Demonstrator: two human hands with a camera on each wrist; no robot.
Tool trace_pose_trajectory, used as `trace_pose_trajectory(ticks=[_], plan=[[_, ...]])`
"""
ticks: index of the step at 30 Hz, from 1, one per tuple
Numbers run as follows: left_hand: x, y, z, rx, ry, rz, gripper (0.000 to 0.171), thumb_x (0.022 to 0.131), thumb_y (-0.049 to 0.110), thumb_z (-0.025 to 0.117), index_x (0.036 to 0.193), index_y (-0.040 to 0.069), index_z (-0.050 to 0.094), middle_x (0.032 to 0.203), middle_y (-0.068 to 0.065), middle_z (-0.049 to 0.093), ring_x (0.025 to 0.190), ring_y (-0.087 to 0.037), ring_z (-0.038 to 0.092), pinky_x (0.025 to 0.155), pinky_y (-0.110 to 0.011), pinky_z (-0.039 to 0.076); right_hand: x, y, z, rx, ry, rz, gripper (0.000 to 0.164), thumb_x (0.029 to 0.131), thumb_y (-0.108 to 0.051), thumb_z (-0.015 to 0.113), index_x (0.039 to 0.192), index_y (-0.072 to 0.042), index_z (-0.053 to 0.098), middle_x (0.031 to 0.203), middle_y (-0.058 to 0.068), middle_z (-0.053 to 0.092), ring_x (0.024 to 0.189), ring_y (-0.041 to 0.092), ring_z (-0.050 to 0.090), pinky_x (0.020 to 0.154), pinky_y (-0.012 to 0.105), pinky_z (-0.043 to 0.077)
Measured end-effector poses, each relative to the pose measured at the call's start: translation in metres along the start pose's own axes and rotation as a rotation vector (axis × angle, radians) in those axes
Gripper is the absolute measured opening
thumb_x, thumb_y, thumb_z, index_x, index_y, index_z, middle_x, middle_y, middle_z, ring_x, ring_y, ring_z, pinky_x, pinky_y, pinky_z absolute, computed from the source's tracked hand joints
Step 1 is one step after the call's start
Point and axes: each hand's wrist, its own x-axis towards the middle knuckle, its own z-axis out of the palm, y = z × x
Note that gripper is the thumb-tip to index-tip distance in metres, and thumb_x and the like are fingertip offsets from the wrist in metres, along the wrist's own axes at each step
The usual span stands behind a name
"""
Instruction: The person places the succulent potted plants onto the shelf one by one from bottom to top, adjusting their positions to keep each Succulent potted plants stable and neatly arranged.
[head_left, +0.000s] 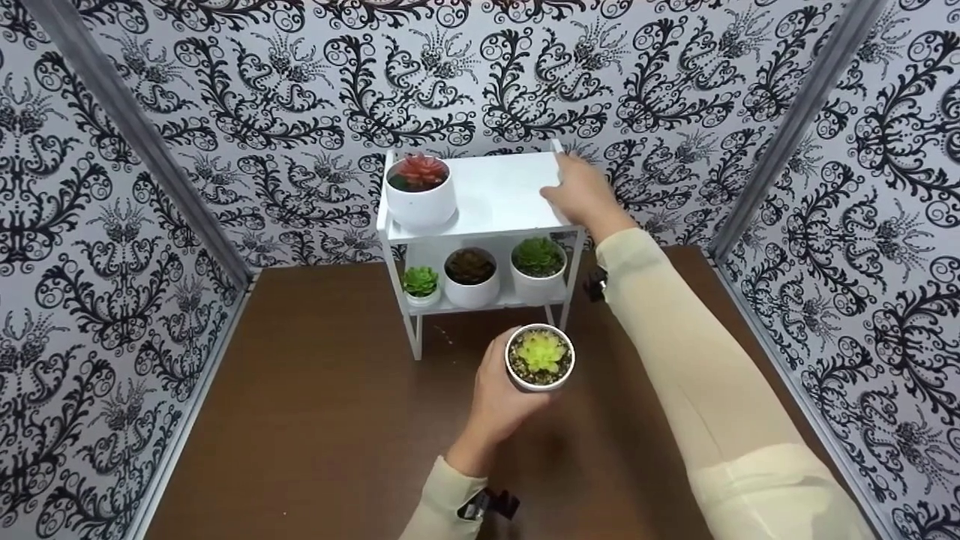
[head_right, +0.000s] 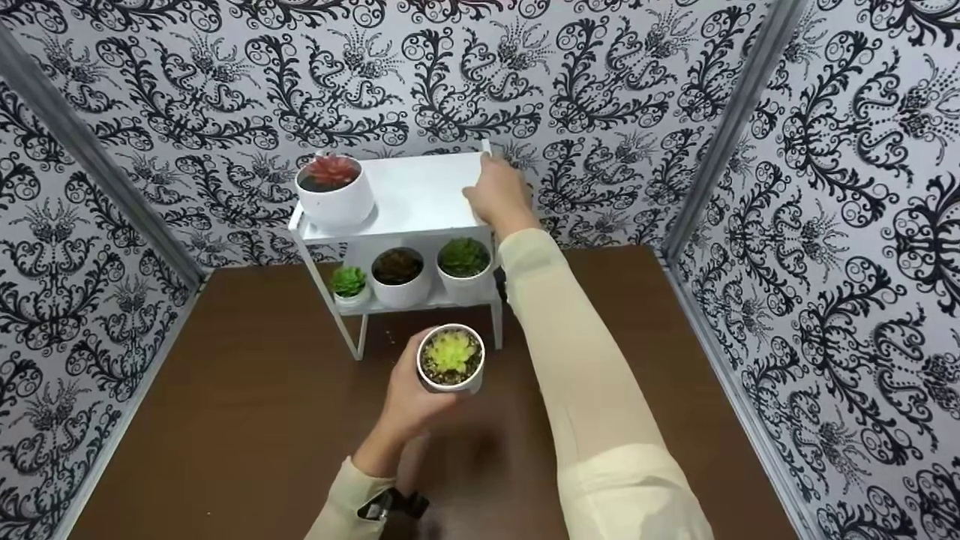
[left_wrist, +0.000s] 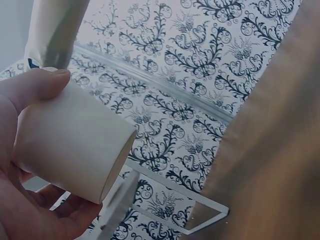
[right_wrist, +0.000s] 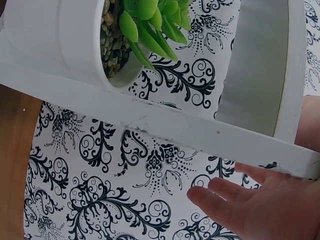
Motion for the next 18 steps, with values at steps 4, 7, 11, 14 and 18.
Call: trace_pose_trajectory(ticks=[4, 7, 11, 14, 18], plan=[[0.002, 0.006, -0.004, -0.004, 0.021, 0.017, 0.096, 0.06, 0.028, 0.099, 0.146, 0.017, 0.057, 0.137, -0.001, 0.066, 0.126, -0.019, 0.063, 0.11, -0.042, 0.053, -0.001, -0.001, -0.001, -0.003, -0.007, 0.009, 0.075, 0.105, -0.03, 0.062, 0.169, -0.013, 0.027, 0.176, 0.014, 0.022, 0.167, 0.032, 0.009, 0.135, 0.052, 0.009], [0.004, 0.009, -0.008, -0.005, 0.034, 0.018, 0.096, 0.059, 0.027, 0.099, 0.146, 0.016, 0.057, 0.137, -0.002, 0.066, 0.126, -0.02, 0.063, 0.11, -0.043, 0.053, -0.001, -0.001, -0.001, -0.006, -0.008, 0.011, 0.075, 0.106, -0.031, 0.061, 0.169, -0.014, 0.026, 0.177, 0.013, 0.018, 0.167, 0.031, 0.008, 0.135, 0.052, 0.009], [0.006, 0.011, -0.013, -0.006, 0.053, -0.002, 0.097, 0.058, 0.026, 0.099, 0.146, 0.016, 0.057, 0.137, -0.002, 0.066, 0.127, -0.02, 0.063, 0.111, -0.044, 0.052, -0.002, -0.002, 0.0, -0.012, -0.009, 0.004, 0.074, 0.106, -0.031, 0.061, 0.169, -0.015, 0.027, 0.178, 0.013, 0.015, 0.167, 0.033, 0.009, 0.134, 0.053, 0.01], [0.007, 0.013, -0.017, -0.007, 0.064, -0.01, 0.099, 0.057, 0.026, 0.099, 0.146, 0.016, 0.057, 0.138, -0.003, 0.066, 0.127, -0.021, 0.063, 0.111, -0.045, 0.052, -0.002, -0.002, 0.0, -0.016, -0.012, 0.007, 0.074, 0.106, -0.031, 0.061, 0.169, -0.015, 0.026, 0.178, 0.014, 0.013, 0.167, 0.035, 0.01, 0.134, 0.054, 0.011], [0.01, 0.016, -0.021, 0.004, 0.074, 0.009, 0.1, 0.058, 0.027, 0.1, 0.147, 0.014, 0.056, 0.139, -0.003, 0.065, 0.128, -0.021, 0.063, 0.111, -0.044, 0.052, -0.003, -0.002, -0.001, -0.039, -0.017, 0.018, 0.079, 0.107, -0.033, 0.059, 0.17, -0.008, 0.02, 0.178, 0.016, 0.009, 0.166, 0.038, 0.013, 0.135, 0.052, 0.012]])
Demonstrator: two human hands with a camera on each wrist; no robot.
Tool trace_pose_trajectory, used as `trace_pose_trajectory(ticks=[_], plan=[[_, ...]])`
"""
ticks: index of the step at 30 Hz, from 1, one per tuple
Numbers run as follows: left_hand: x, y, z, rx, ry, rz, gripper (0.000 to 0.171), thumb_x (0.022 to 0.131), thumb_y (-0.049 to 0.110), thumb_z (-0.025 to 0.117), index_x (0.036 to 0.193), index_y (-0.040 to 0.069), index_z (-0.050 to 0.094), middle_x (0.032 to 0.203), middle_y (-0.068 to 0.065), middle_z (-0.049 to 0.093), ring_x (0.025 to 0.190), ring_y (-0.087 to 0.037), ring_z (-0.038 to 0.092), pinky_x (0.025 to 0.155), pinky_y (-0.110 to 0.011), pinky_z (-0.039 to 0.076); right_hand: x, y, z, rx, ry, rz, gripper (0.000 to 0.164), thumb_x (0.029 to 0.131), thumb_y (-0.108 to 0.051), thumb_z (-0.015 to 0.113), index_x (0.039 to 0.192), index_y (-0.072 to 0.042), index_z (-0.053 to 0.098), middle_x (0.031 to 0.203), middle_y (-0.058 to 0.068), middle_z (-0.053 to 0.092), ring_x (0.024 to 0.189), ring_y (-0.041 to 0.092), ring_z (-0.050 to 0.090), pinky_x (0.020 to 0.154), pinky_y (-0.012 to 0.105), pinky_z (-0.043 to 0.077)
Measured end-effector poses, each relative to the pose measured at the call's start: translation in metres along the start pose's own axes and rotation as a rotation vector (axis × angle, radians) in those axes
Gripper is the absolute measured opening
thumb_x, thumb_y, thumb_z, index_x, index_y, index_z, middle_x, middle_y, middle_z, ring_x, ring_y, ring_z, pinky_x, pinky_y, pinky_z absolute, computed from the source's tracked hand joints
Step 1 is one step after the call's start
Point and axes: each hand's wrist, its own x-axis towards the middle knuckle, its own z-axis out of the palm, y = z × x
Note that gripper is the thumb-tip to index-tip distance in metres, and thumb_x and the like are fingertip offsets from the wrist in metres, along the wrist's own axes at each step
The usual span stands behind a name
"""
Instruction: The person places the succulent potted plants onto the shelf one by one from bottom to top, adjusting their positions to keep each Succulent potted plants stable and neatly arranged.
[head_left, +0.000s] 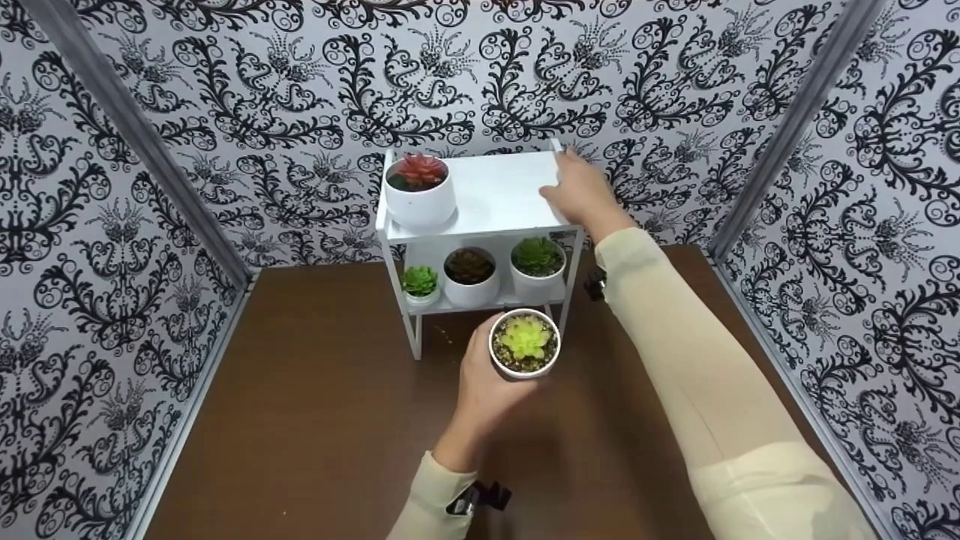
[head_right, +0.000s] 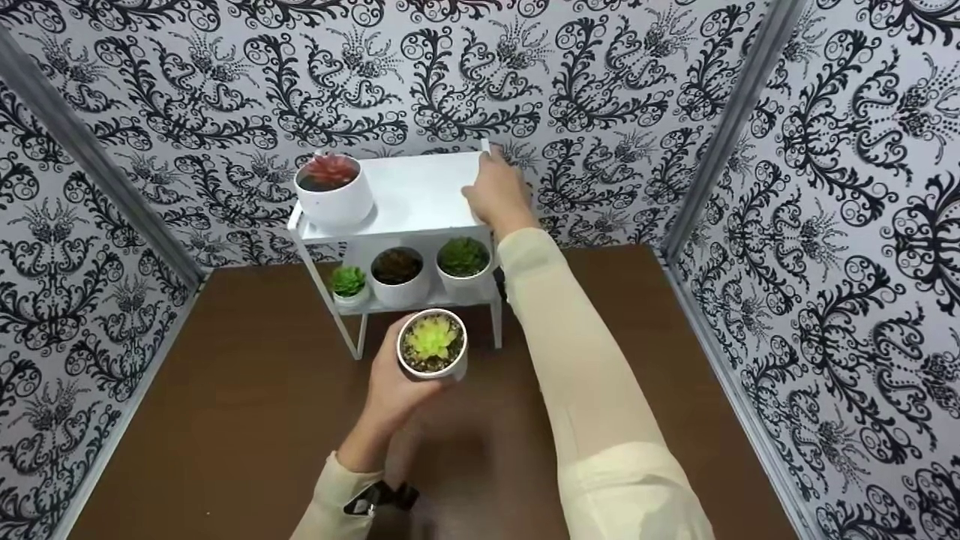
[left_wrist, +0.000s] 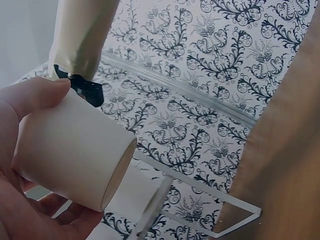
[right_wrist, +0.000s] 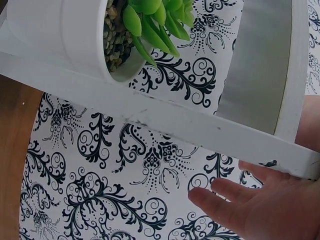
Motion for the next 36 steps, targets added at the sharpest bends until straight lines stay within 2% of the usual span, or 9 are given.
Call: trace_pose_trajectory(ticks=[3, 10, 18, 25, 36], plan=[[0.003, 0.004, -0.004, 0.004, 0.014, 0.015, 0.099, 0.058, 0.027, 0.1, 0.147, 0.014, 0.056, 0.139, -0.003, 0.065, 0.129, -0.02, 0.063, 0.111, -0.043, 0.052, 0.0, 0.0, 0.0, -0.01, -0.002, 0.002, 0.081, 0.106, -0.034, 0.059, 0.169, -0.004, 0.017, 0.178, 0.018, 0.008, 0.165, 0.039, 0.015, 0.135, 0.05, 0.012], [0.015, 0.014, -0.013, 0.008, 0.057, 0.003, 0.1, 0.056, 0.028, 0.099, 0.146, 0.016, 0.057, 0.137, -0.004, 0.066, 0.125, -0.022, 0.064, 0.11, -0.046, 0.053, 0.001, 0.001, 0.001, -0.011, -0.001, 0.006, 0.081, 0.106, -0.035, 0.059, 0.17, -0.006, 0.018, 0.178, 0.018, 0.009, 0.165, 0.04, 0.015, 0.135, 0.051, 0.013], [0.025, 0.022, -0.021, 0.003, 0.072, -0.006, 0.104, 0.055, 0.029, 0.099, 0.149, 0.015, 0.056, 0.139, -0.003, 0.065, 0.126, -0.022, 0.064, 0.11, -0.046, 0.051, 0.003, 0.002, 0.002, 0.004, -0.009, 0.009, 0.082, 0.107, -0.034, 0.059, 0.17, -0.005, 0.016, 0.179, 0.018, 0.007, 0.165, 0.041, 0.015, 0.134, 0.051, 0.013], [0.03, 0.026, -0.026, 0.013, 0.085, -0.001, 0.102, 0.054, 0.032, 0.1, 0.147, 0.019, 0.058, 0.137, -0.002, 0.065, 0.124, -0.02, 0.064, 0.11, -0.045, 0.051, 0.001, 0.001, 0.002, 0.02, -0.004, 0.003, 0.082, 0.107, -0.034, 0.06, 0.169, -0.005, 0.016, 0.179, 0.017, 0.007, 0.164, 0.041, 0.016, 0.134, 0.051, 0.014], [0.037, 0.032, -0.031, 0.02, 0.096, -0.019, 0.1, 0.055, 0.032, 0.099, 0.145, 0.018, 0.058, 0.135, -0.003, 0.066, 0.123, -0.019, 0.064, 0.111, -0.043, 0.051, 0.001, 0.002, 0.0, -0.008, -0.016, 0.005, 0.083, 0.106, -0.036, 0.059, 0.169, -0.004, 0.016, 0.179, 0.018, 0.007, 0.165, 0.041, 0.014, 0.134, 0.052, 0.013]])
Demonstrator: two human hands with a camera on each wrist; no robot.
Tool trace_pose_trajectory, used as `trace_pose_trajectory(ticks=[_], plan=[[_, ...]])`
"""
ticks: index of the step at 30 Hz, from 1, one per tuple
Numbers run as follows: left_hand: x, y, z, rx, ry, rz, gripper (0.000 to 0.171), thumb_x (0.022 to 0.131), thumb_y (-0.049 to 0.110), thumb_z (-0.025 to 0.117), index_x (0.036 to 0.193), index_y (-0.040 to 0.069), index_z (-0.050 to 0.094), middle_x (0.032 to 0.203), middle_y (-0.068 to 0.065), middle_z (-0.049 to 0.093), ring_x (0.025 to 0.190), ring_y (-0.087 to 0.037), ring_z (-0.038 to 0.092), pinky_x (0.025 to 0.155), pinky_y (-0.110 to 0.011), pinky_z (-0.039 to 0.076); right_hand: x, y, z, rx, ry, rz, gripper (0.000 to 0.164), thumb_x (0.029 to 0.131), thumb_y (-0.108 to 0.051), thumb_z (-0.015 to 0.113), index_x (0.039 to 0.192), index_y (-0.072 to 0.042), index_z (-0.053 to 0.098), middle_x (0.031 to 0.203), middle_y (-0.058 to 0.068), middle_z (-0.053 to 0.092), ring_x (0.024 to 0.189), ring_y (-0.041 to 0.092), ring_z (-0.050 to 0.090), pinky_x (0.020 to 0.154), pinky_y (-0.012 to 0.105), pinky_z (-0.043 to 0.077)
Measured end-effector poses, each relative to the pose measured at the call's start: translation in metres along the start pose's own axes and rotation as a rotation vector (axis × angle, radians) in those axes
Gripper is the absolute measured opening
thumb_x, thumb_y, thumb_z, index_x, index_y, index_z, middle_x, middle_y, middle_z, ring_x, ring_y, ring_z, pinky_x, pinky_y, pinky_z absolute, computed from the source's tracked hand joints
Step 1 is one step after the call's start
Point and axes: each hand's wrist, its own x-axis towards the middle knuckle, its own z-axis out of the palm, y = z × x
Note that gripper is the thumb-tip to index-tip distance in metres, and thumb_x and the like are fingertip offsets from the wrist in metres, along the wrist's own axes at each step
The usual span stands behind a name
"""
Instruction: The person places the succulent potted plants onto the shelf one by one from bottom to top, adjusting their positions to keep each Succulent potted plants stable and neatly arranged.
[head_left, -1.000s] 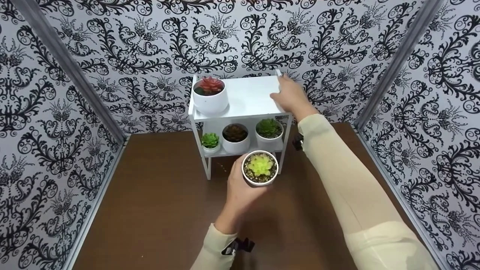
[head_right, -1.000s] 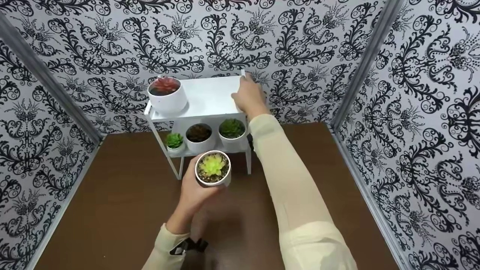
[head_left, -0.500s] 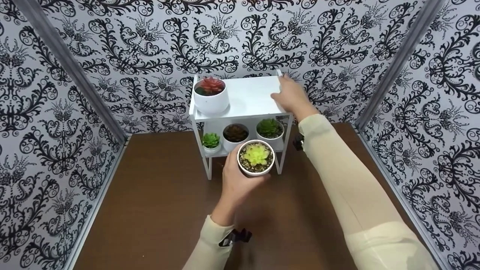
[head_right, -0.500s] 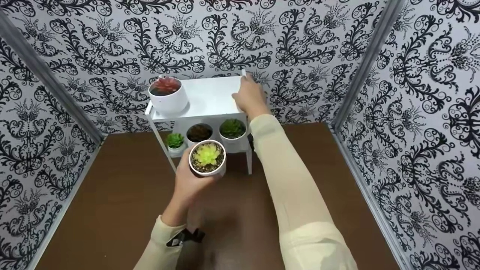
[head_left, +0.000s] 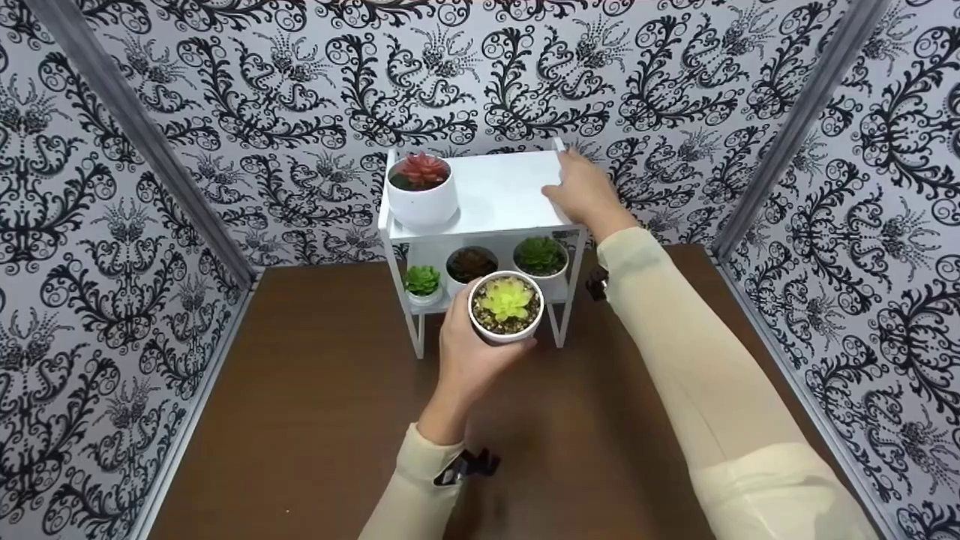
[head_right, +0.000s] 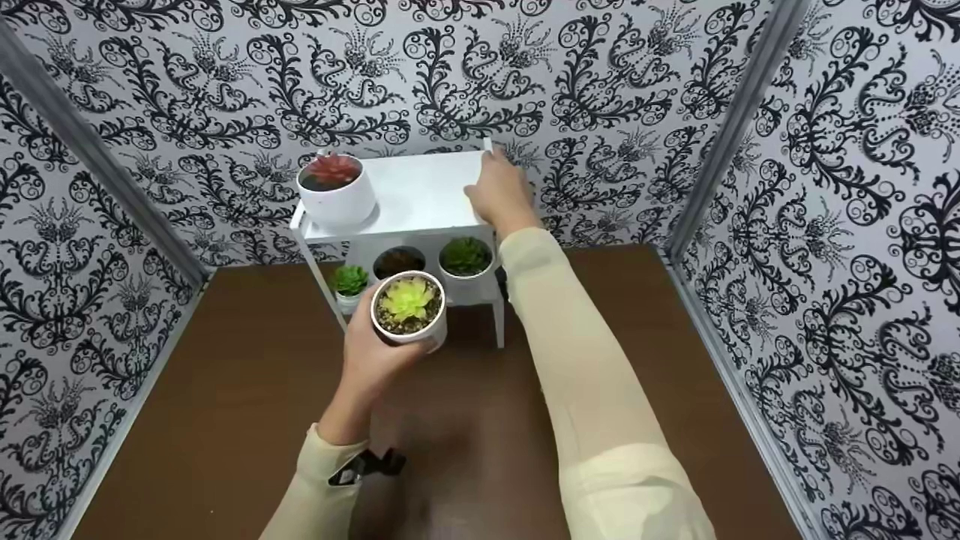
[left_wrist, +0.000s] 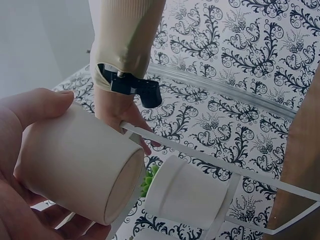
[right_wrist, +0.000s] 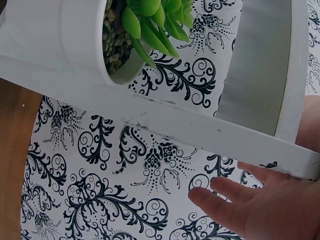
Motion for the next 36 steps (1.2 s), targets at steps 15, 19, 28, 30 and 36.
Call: trace_pose_trajectory(ticks=[15, 19, 28, 30, 36], plan=[[0.013, 0.004, -0.005, -0.02, 0.032, 0.017, 0.095, 0.058, 0.033, 0.099, 0.144, 0.018, 0.059, 0.132, -0.002, 0.065, 0.121, -0.018, 0.063, 0.109, -0.043, 0.051, 0.0, -0.001, 0.002, 0.044, 0.001, 0.017, 0.083, 0.106, -0.034, 0.061, 0.17, -0.006, 0.016, 0.179, 0.015, 0.006, 0.165, 0.04, 0.012, 0.134, 0.051, 0.012], [0.018, 0.009, -0.005, -0.01, 0.035, 0.008, 0.096, 0.058, 0.033, 0.098, 0.144, 0.018, 0.059, 0.133, -0.002, 0.065, 0.122, -0.018, 0.062, 0.11, -0.043, 0.05, -0.001, -0.001, 0.0, 0.057, 0.003, 0.015, 0.082, 0.106, -0.034, 0.061, 0.17, -0.007, 0.017, 0.179, 0.015, 0.007, 0.165, 0.04, 0.013, 0.134, 0.051, 0.013], [0.028, 0.022, -0.002, 0.033, 0.036, 0.049, 0.098, 0.058, 0.036, 0.1, 0.144, 0.013, 0.059, 0.136, -0.006, 0.065, 0.125, -0.021, 0.061, 0.112, -0.045, 0.049, 0.001, -0.001, 0.002, 0.024, 0.013, -0.014, 0.081, 0.106, -0.033, 0.06, 0.169, -0.003, 0.018, 0.178, 0.017, 0.01, 0.166, 0.037, 0.012, 0.135, 0.05, 0.011], [0.031, 0.025, -0.002, 0.035, 0.037, 0.056, 0.098, 0.058, 0.036, 0.099, 0.144, 0.012, 0.058, 0.135, -0.006, 0.065, 0.124, -0.021, 0.061, 0.111, -0.044, 0.049, 0.001, -0.002, 0.002, 0.034, 0.008, -0.01, 0.081, 0.106, -0.033, 0.06, 0.169, -0.004, 0.017, 0.179, 0.016, 0.008, 0.166, 0.038, 0.012, 0.135, 0.05, 0.011], [0.038, 0.03, -0.002, 0.038, 0.038, 0.064, 0.096, 0.061, 0.039, 0.097, 0.144, 0.012, 0.057, 0.133, -0.005, 0.064, 0.122, -0.019, 0.06, 0.11, -0.04, 0.05, 0.0, -0.002, 0.001, 0.045, 0.011, 0.003, 0.08, 0.107, -0.032, 0.06, 0.169, -0.004, 0.018, 0.179, 0.015, 0.007, 0.166, 0.038, 0.012, 0.135, 0.05, 0.011]])
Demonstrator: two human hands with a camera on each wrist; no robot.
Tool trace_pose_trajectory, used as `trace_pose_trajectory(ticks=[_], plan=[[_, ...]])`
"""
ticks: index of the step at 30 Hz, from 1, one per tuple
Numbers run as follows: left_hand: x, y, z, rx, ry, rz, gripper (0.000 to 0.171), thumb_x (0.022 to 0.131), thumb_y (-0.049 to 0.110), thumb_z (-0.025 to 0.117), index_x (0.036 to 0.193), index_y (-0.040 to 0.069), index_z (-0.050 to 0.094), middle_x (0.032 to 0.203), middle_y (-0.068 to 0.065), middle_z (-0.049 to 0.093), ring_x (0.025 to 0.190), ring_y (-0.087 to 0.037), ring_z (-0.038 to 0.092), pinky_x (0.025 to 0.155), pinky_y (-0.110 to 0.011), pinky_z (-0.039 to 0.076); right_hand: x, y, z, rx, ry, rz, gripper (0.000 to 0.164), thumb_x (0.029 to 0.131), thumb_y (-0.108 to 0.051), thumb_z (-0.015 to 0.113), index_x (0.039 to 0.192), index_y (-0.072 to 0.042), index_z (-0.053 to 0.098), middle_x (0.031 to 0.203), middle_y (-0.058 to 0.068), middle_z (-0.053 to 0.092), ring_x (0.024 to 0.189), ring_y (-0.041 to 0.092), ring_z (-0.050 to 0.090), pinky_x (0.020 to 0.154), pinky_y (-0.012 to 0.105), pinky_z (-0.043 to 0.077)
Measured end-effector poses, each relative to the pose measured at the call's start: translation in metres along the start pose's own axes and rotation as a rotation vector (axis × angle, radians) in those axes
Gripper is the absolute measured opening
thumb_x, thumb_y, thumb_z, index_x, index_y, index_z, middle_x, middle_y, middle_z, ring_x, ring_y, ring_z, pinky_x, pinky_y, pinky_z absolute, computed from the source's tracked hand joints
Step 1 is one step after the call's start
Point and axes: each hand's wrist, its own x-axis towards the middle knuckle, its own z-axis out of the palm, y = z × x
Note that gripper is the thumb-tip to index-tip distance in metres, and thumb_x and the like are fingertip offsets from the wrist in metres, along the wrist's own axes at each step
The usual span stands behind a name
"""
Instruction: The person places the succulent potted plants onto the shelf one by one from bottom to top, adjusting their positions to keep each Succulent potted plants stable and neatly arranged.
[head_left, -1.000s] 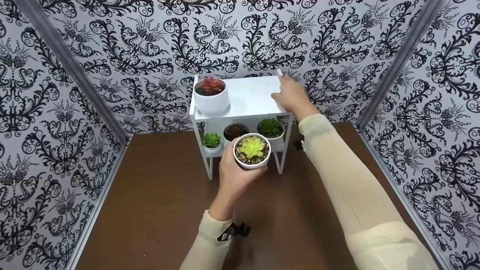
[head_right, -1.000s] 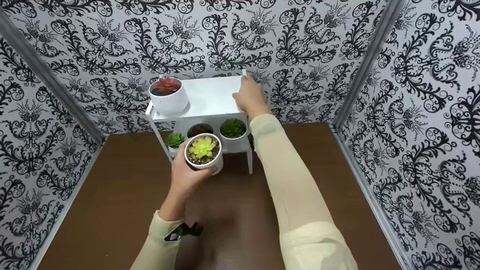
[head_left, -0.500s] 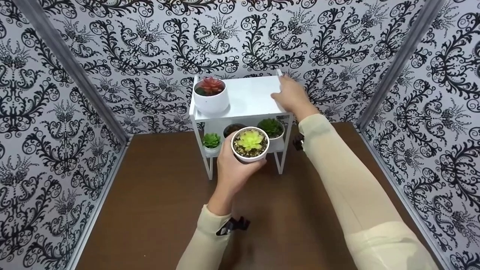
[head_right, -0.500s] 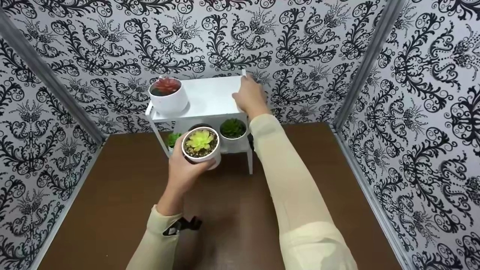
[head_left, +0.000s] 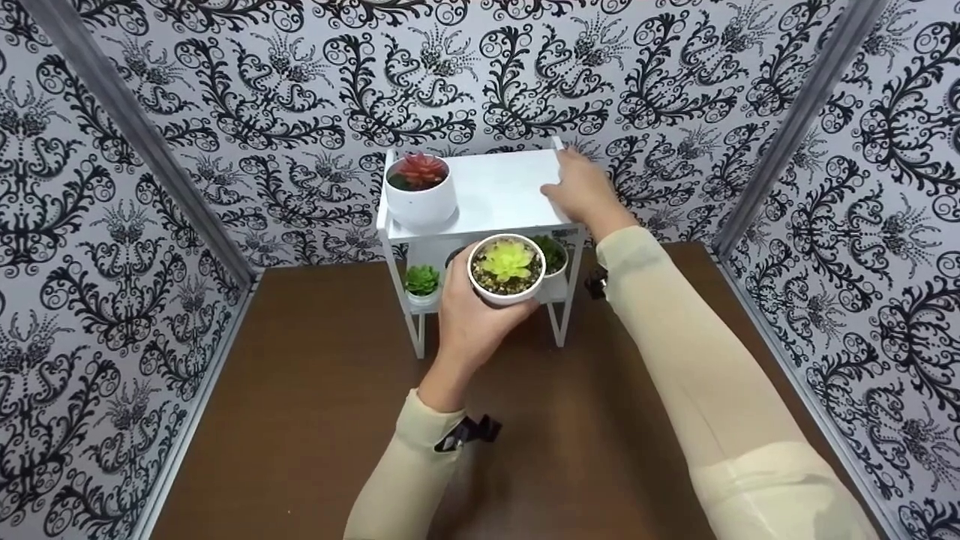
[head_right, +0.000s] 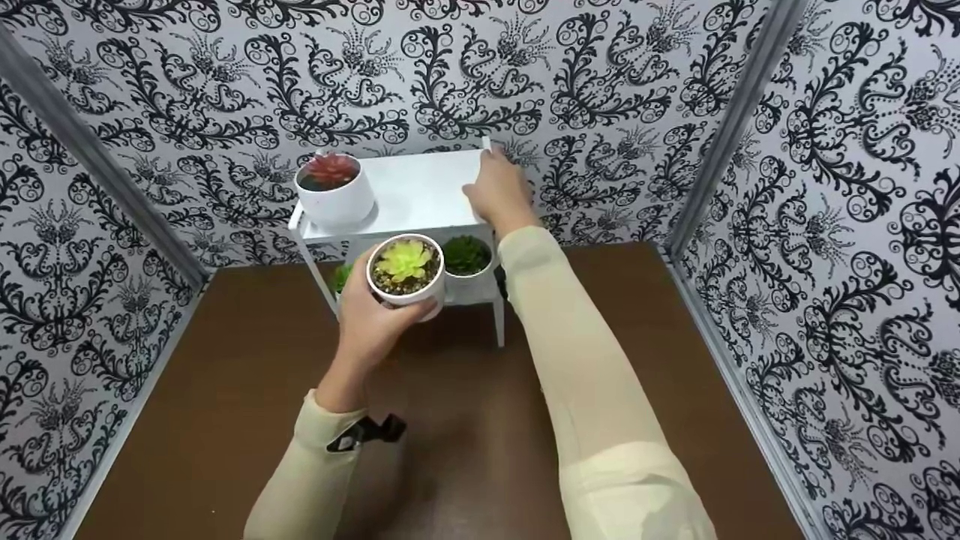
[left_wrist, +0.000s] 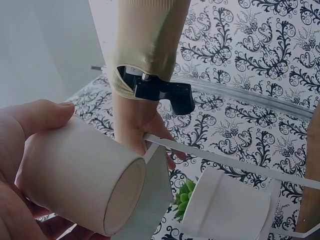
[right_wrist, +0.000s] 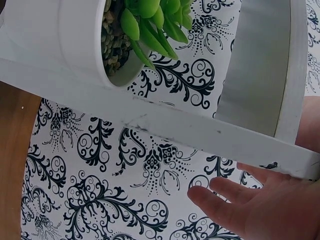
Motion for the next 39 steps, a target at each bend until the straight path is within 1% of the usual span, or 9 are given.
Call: trace_pose_trajectory(ticks=[6, 11, 14, 17, 21, 29, 31, 35, 39], plan=[[0.007, 0.003, -0.002, 0.037, 0.024, 0.014, 0.097, 0.06, 0.04, 0.097, 0.144, 0.012, 0.058, 0.133, -0.006, 0.065, 0.121, -0.02, 0.062, 0.107, -0.042, 0.051, 0.001, -0.001, -0.002, -0.012, 0.004, -0.01, 0.081, 0.106, -0.032, 0.06, 0.169, -0.003, 0.018, 0.178, 0.017, 0.009, 0.166, 0.037, 0.011, 0.135, 0.048, 0.01], [0.012, 0.006, -0.004, 0.049, 0.046, 0.006, 0.099, 0.058, 0.039, 0.098, 0.144, 0.01, 0.059, 0.133, -0.008, 0.066, 0.121, -0.023, 0.063, 0.108, -0.044, 0.051, -0.001, -0.001, -0.003, -0.011, 0.004, -0.007, 0.081, 0.107, -0.032, 0.061, 0.168, -0.002, 0.018, 0.178, 0.017, 0.009, 0.166, 0.037, 0.011, 0.135, 0.049, 0.01], [0.015, 0.007, -0.004, 0.053, 0.053, 0.008, 0.1, 0.059, 0.042, 0.099, 0.144, 0.01, 0.059, 0.133, -0.008, 0.067, 0.121, -0.023, 0.064, 0.108, -0.043, 0.051, -0.001, -0.001, -0.003, -0.01, 0.01, -0.002, 0.08, 0.106, -0.032, 0.061, 0.168, -0.003, 0.02, 0.178, 0.017, 0.009, 0.166, 0.038, 0.012, 0.135, 0.05, 0.011], [0.018, 0.008, -0.004, 0.036, 0.053, 0.011, 0.1, 0.06, 0.046, 0.099, 0.144, 0.011, 0.059, 0.133, -0.007, 0.067, 0.121, -0.022, 0.064, 0.108, -0.042, 0.051, 0.0, -0.001, -0.003, -0.027, 0.021, 0.001, 0.08, 0.106, -0.032, 0.062, 0.168, -0.003, 0.022, 0.178, 0.018, 0.011, 0.165, 0.039, 0.015, 0.135, 0.05, 0.013], [0.023, 0.007, -0.004, 0.008, 0.057, 0.007, 0.098, 0.06, 0.044, 0.1, 0.144, 0.011, 0.059, 0.134, -0.007, 0.066, 0.122, -0.021, 0.064, 0.108, -0.042, 0.051, 0.001, -0.001, -0.002, -0.044, 0.02, 0.009, 0.081, 0.105, -0.033, 0.062, 0.168, -0.002, 0.022, 0.178, 0.019, 0.013, 0.165, 0.04, 0.018, 0.135, 0.05, 0.015], [0.034, 0.005, -0.006, 0.022, 0.08, 0.037, 0.099, 0.061, 0.043, 0.1, 0.144, 0.009, 0.059, 0.134, -0.009, 0.066, 0.121, -0.022, 0.065, 0.109, -0.039, 0.052, 0.001, 0.0, -0.004, -0.024, 0.017, 0.014, 0.081, 0.106, -0.033, 0.061, 0.169, -0.003, 0.021, 0.178, 0.018, 0.009, 0.166, 0.039, 0.014, 0.135, 0.05, 0.012], [0.037, 0.004, -0.007, 0.027, 0.085, 0.03, 0.098, 0.061, 0.041, 0.1, 0.144, 0.009, 0.059, 0.134, -0.009, 0.066, 0.121, -0.022, 0.065, 0.108, -0.039, 0.052, 0.0, 0.0, -0.003, -0.021, 0.014, 0.013, 0.081, 0.106, -0.033, 0.061, 0.169, -0.003, 0.02, 0.178, 0.018, 0.009, 0.166, 0.038, 0.014, 0.135, 0.049, 0.011], [0.043, 0.004, -0.008, 0.038, 0.09, 0.01, 0.099, 0.061, 0.045, 0.099, 0.144, 0.009, 0.059, 0.134, -0.008, 0.066, 0.121, -0.021, 0.065, 0.109, -0.039, 0.051, 0.0, 0.0, -0.002, -0.023, 0.025, 0.005, 0.078, 0.105, -0.032, 0.062, 0.168, -0.004, 0.024, 0.178, 0.019, 0.013, 0.165, 0.039, 0.015, 0.135, 0.05, 0.012], [0.049, 0.003, -0.009, 0.056, 0.105, 0.001, 0.1, 0.061, 0.048, 0.098, 0.144, 0.008, 0.059, 0.133, -0.009, 0.066, 0.121, -0.023, 0.065, 0.11, -0.041, 0.051, 0.0, -0.001, 0.0, -0.016, 0.028, 0.002, 0.078, 0.105, -0.032, 0.062, 0.168, -0.004, 0.025, 0.178, 0.018, 0.013, 0.165, 0.039, 0.016, 0.135, 0.05, 0.012]])
